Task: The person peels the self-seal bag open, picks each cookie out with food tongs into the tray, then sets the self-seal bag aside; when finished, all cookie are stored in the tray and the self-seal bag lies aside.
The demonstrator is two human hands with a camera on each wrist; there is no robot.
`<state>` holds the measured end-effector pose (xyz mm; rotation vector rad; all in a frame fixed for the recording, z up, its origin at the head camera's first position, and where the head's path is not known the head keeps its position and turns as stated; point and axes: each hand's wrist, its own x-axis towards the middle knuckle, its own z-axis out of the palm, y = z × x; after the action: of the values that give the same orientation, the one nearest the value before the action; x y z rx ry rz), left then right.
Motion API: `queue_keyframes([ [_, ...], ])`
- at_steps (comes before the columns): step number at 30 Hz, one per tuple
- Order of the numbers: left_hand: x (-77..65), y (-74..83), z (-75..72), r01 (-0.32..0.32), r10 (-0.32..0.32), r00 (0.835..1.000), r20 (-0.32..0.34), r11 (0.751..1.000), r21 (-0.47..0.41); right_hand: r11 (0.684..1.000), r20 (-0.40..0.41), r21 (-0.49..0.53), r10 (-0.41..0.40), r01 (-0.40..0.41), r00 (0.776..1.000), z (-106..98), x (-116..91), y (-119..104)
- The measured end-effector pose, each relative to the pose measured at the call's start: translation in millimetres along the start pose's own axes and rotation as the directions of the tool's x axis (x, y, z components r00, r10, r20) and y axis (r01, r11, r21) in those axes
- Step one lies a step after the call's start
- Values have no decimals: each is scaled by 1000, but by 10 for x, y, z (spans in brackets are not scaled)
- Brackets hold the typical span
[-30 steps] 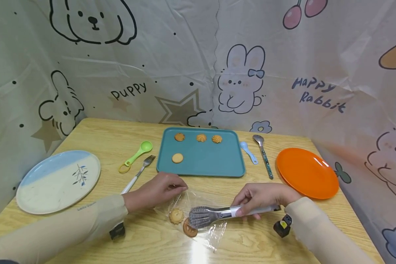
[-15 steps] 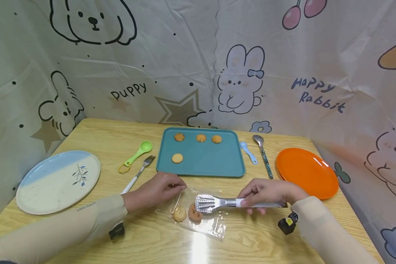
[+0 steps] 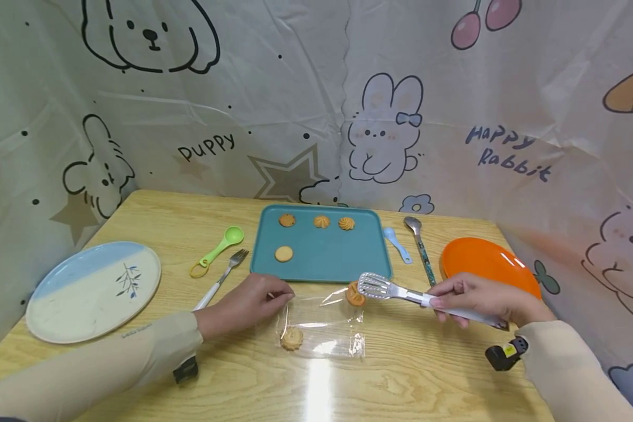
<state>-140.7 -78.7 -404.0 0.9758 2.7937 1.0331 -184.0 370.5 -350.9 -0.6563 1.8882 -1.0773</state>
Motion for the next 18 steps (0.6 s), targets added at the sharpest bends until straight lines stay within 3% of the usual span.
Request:
queue_keyframes([
  [3,2,4,3,9,-9,1000,0,1000,-3,1000,-54,-28,3,-4,999,-107,-62,-20],
  [6,3,-2,9,11,-11,1000,6,1000,-7,996,-125,-77,41,-51,991,-168,3,-60],
  [10,6,-17,28,11,-11,1000,20,1000,-11,985,-197,-112,105,-128,975,-173,255,-115],
  [18,27,-32,39,0,0,999,39,1000,-1,985,-262,-89,120,-148,957,-135,859,-199],
])
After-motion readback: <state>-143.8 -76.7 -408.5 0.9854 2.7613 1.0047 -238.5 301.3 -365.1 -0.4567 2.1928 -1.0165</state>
